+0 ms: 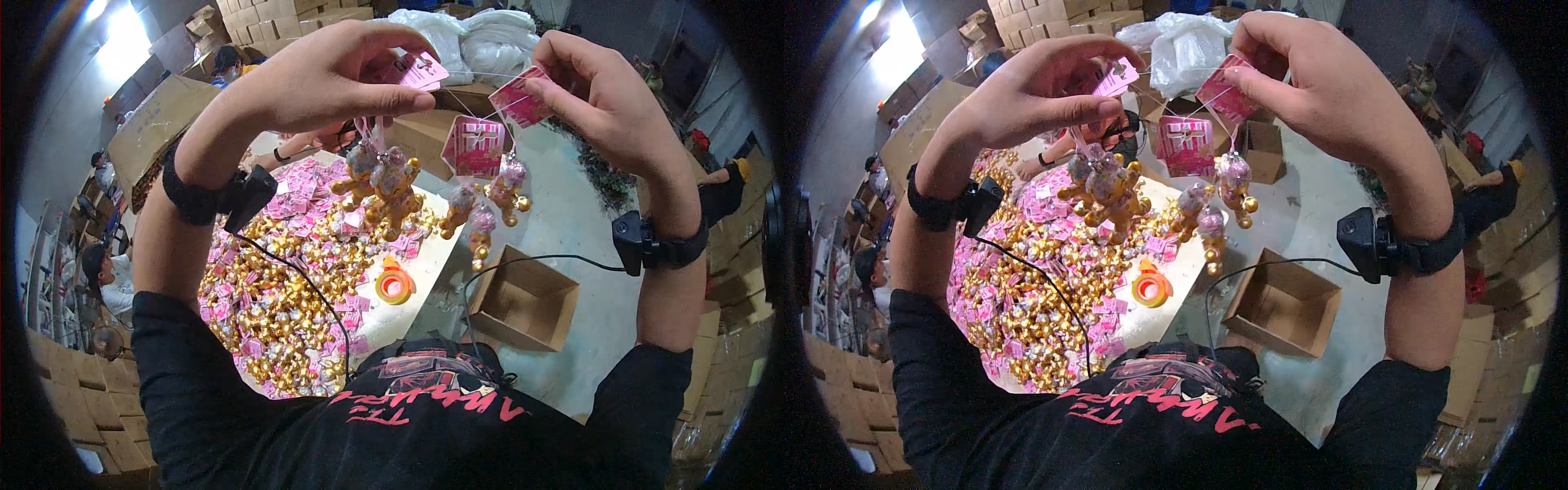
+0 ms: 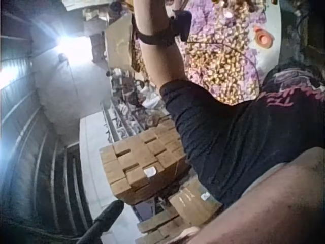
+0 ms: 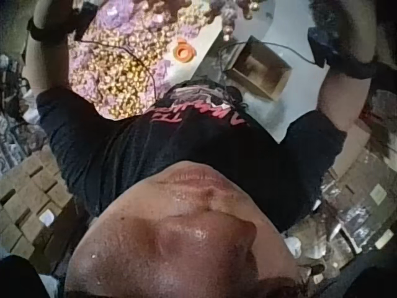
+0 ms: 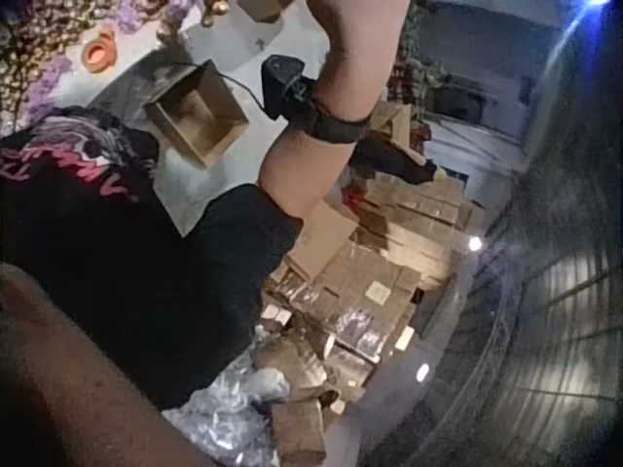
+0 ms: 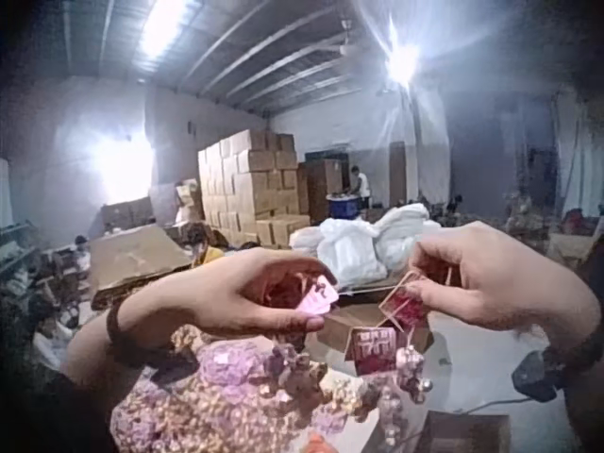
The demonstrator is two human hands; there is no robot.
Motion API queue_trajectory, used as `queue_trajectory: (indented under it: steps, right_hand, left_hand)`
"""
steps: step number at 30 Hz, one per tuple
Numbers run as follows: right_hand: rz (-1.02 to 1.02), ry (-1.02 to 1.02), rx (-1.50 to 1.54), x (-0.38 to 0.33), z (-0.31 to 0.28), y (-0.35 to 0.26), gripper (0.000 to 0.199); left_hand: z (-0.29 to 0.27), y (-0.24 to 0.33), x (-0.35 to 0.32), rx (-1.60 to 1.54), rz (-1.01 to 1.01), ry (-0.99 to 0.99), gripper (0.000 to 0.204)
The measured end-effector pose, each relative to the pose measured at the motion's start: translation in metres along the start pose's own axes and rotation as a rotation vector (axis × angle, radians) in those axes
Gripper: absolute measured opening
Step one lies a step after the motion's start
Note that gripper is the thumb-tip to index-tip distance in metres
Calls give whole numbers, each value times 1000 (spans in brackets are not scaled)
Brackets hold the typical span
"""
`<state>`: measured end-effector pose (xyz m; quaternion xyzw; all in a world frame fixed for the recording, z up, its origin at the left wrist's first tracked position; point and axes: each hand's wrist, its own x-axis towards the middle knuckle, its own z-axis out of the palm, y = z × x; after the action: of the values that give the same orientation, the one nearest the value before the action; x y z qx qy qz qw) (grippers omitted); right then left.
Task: The recorder is sorting gold-colored items and packing them into cardboard boxes.
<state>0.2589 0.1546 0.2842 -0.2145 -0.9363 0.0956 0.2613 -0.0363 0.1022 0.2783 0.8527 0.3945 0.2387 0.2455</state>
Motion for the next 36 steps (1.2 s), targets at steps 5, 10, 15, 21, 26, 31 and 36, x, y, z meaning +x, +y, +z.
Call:
queue_trajectory:
  steps: [5, 10, 15, 21, 26, 31, 36]
  right_hand:
    - [-22, 18, -169, -1, -15, -14, 18]
    - [-17, 43, -142, 2, -20, -22, 22]
    - [-54, 60, -180, 4, -22, -27, 21]
    - [-88, 65, -156, 9, -21, -34, 21]
    - [-86, 88, -194, 10, -19, -34, 21]
    - [-75, 26, -217, 11, -18, -29, 19]
    - [-28, 7, -200, 10, -15, -22, 20]
  left_hand:
    - [-8, 11, -3, 114, 4, 37, 45]
    - [-15, 14, -10, 181, 110, 95, 47]
    - [-15, 22, -19, 203, 117, 131, 48]
    - [-11, 31, -31, 258, 91, 127, 49]
    - [-5, 34, -33, 303, -41, 88, 51]
    - [-5, 33, -36, 290, -68, 72, 51]
    - [-8, 23, -35, 330, -48, 76, 53]
